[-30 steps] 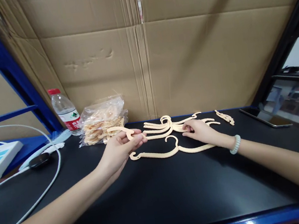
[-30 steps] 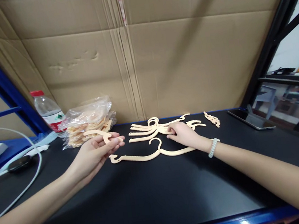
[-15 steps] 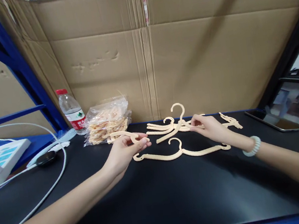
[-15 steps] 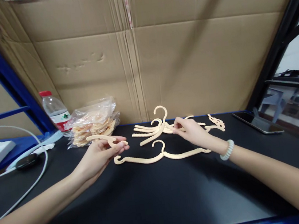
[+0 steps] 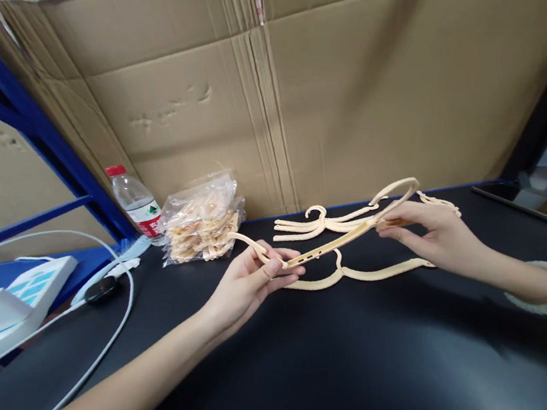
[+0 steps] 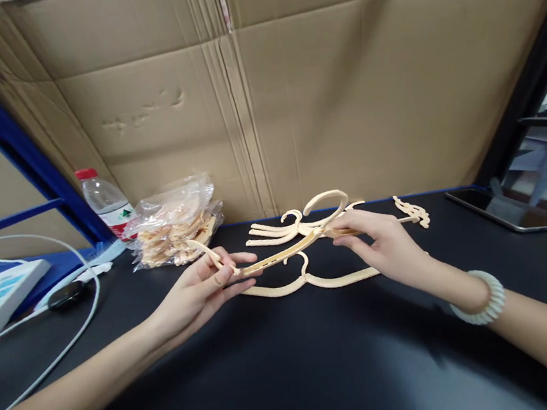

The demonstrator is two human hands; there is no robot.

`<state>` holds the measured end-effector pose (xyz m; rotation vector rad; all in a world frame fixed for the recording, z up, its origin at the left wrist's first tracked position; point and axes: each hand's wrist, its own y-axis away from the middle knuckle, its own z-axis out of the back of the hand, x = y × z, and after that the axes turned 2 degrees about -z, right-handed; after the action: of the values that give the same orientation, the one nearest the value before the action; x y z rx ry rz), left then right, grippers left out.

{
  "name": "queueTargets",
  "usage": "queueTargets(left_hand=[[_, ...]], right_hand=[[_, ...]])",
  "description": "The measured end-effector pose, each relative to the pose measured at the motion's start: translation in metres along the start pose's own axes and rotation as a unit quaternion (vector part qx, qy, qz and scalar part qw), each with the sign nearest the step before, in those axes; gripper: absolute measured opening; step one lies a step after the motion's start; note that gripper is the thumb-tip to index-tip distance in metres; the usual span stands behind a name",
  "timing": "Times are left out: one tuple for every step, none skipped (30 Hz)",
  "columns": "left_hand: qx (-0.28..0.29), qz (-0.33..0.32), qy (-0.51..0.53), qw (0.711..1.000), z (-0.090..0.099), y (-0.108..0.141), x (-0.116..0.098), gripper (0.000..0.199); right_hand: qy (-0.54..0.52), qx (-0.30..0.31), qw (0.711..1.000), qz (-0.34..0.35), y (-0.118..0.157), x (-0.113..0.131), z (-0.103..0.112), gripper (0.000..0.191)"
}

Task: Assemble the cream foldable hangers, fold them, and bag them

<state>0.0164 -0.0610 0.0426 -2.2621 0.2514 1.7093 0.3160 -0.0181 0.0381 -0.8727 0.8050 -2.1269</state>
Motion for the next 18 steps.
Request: queueTargets(left_hand=[[0.009,0.003,0.002,1.000,0.0002,0.0001,-0.0003,0.019],[0.016,0.005,0.002,1.000,0.0006,0.0002,-0.0007,0.019],[0.020,0.007,0.001,1.000,0.0009,0.0004,-0.0011,0.020],[0.022,0.008,0.001,1.000,0.0012,0.0005,-0.0016,0.020],[0.022,0.008,0.001,1.000,0.0014,0.0006,-0.0020,0.021],[0.023,0.008,0.001,1.000,0.0016,0.0007,-0.0023,0.021],[0.023,0.006,-0.001,1.000,0.0017,0.0007,-0.0025,0.022],[0.024,0.004,-0.002,1.000,0.0018,0.0006,-0.0026,0.023],[0.024,0.001,-0.004,1.000,0.0019,0.0004,-0.0025,0.024],[0.025,-0.001,-0.006,1.000,0.0021,0.0002,-0.0022,0.025],[0.027,-0.003,-0.007,1.000,0.0024,0.0001,-0.0018,0.026],[0.030,-0.004,-0.008,1.000,0.0028,-0.0001,-0.0013,0.027],[0.032,-0.003,-0.009,0.999,0.0033,-0.0001,-0.0007,0.027],[0.033,-0.001,-0.011,0.999,0.0039,-0.0001,-0.0001,0.027],[0.033,0.001,-0.014,0.999,0.0045,0.0000,0.0005,0.028],[0.032,0.003,-0.017,0.999,0.0051,0.0002,0.0009,0.028],[0.030,0.005,-0.022,0.999,0.0056,0.0004,0.0012,0.028],[0.027,0.006,-0.029,0.999,0.0059,0.0006,0.0013,0.029]], right_hand=[[0.000,-0.002,1.000,0.007,0.0005,-0.0002,0.0000,0.010],[0.001,-0.006,1.000,0.012,0.0010,-0.0003,0.0001,0.010],[0.002,-0.010,1.000,0.014,0.0013,-0.0003,0.0002,0.010],[0.001,-0.012,1.000,0.016,0.0015,-0.0001,0.0003,0.010],[-0.001,-0.013,1.000,0.018,0.0016,0.0003,0.0004,0.010],[-0.001,-0.014,1.000,0.022,0.0016,0.0008,0.0004,0.010],[-0.001,-0.016,1.000,0.026,0.0016,0.0015,0.0004,0.010],[0.001,-0.017,0.999,0.030,0.0015,0.0022,0.0002,0.010],[0.004,-0.019,0.999,0.034,0.0015,0.0028,0.0001,0.010],[0.007,-0.020,0.999,0.038,0.0016,0.0034,-0.0001,0.011],[0.010,-0.022,0.999,0.042,0.0019,0.0039,-0.0004,0.011],[0.011,-0.023,0.999,0.045,0.0023,0.0044,-0.0006,0.011],[0.010,-0.022,0.999,0.047,0.0031,0.0048,-0.0010,0.011],[0.005,-0.019,0.999,0.046,0.0040,0.0053,-0.0014,0.012],[-0.001,-0.016,0.999,0.045,0.0051,0.0057,-0.0019,0.012],[-0.007,-0.014,0.999,0.044,0.0064,0.0061,-0.0026,0.013],[-0.012,-0.013,0.999,0.043,0.0077,0.0066,-0.0034,0.014],[-0.014,-0.015,0.999,0.043,0.0089,0.0070,-0.0043,0.015]])
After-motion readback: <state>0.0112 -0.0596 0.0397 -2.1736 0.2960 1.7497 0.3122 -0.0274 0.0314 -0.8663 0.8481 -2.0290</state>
